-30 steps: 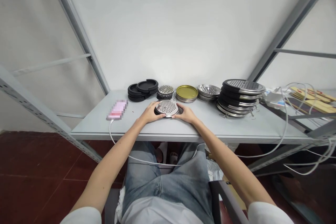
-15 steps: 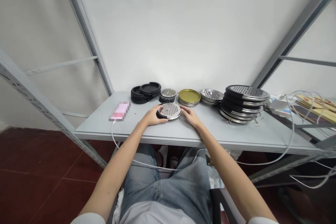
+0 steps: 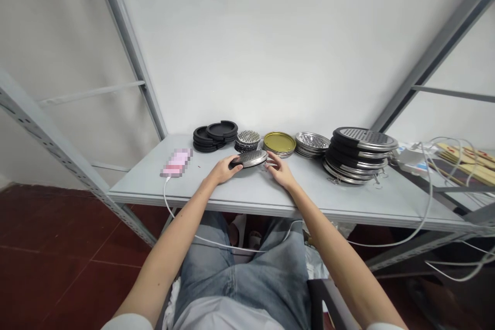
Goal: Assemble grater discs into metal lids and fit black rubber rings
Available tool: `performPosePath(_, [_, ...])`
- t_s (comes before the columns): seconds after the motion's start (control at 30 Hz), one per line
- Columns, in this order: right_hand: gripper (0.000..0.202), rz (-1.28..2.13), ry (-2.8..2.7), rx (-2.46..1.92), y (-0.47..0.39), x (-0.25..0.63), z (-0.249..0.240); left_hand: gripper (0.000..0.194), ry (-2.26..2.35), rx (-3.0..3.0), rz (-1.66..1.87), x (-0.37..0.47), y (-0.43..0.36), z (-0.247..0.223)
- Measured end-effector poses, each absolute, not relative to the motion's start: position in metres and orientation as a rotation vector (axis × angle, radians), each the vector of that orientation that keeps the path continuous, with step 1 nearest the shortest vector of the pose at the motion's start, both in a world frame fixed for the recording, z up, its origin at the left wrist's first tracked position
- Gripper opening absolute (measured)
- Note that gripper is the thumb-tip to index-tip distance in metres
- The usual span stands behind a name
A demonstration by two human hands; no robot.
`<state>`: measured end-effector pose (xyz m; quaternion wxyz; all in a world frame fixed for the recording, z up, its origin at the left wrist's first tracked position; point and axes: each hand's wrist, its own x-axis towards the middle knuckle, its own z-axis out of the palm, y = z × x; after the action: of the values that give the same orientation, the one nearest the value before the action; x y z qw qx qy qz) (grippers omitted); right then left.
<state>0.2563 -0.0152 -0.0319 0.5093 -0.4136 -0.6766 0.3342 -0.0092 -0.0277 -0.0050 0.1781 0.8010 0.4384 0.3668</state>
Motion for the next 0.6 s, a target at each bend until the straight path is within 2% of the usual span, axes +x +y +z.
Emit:
performPosePath(0.2, [0.067, 0.698, -1.650, -1.019, -0.023, 0.254, -0.025, 0.054, 1.233, 2.252, 1.053, -0.010, -0.024, -0.008])
performPosePath(0.4, [0.056, 0.499, -1.688, -1.055, -0.028, 0.254, -0.020, 0.054, 1.239, 2.260, 1.061, -0.010, -0.022, -0.010])
performPosePath(0.6, [0.053, 0.415, -1.704, -1.030, -0.030, 0.254, -0.020, 0.053, 1.201, 2.265, 1.083, -0.013, -0.021, -0.010])
